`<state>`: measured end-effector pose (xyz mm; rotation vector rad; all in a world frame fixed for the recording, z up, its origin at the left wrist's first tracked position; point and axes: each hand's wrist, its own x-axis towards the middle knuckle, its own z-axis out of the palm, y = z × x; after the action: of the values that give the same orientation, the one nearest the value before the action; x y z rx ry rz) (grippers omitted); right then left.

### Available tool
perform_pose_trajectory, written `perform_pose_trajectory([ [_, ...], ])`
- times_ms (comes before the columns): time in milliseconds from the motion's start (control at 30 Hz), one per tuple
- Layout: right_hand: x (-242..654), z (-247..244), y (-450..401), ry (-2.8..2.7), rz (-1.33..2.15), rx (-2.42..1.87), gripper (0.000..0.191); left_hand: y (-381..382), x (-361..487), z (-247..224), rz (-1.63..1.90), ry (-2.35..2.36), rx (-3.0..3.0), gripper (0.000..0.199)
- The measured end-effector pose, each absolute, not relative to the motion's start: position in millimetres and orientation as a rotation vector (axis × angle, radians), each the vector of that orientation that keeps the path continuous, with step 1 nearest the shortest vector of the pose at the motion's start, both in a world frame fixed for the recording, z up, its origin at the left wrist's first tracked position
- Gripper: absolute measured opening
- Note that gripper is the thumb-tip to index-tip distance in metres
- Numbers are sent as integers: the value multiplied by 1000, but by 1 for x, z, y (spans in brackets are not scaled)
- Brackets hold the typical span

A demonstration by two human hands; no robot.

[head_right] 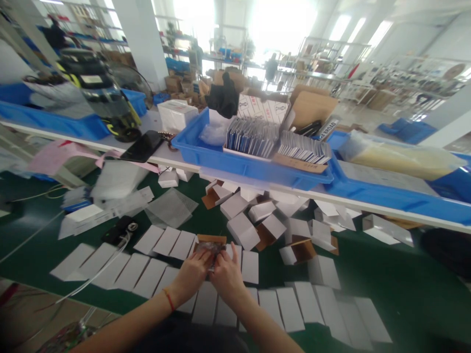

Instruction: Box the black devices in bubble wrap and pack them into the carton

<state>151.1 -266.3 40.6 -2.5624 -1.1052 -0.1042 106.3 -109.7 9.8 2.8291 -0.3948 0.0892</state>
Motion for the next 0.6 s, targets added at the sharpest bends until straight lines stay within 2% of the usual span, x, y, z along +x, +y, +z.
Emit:
perform_pose_trajectory([
  [167, 145, 10, -249, -1217, -222, -2663, 32, -119, 109, -23, 31, -389, 2859, 44],
  [300, 142, 21, -254, -1202, -158, -2530, 30, -112, 97, -11, 51, -473, 2813, 48],
  [400, 148, 35, -279, -937, -12, -2214, 29, -95, 77, 17, 176, -401, 2652, 35],
  [500, 167, 27, -303, -453, 69, -1969, 22, -76, 65, 36, 394, -33, 2508, 14],
  [600, 189, 4, -308, -321, 201, -1840, 38, -68, 68, 37, 453, 116, 2370, 19],
])
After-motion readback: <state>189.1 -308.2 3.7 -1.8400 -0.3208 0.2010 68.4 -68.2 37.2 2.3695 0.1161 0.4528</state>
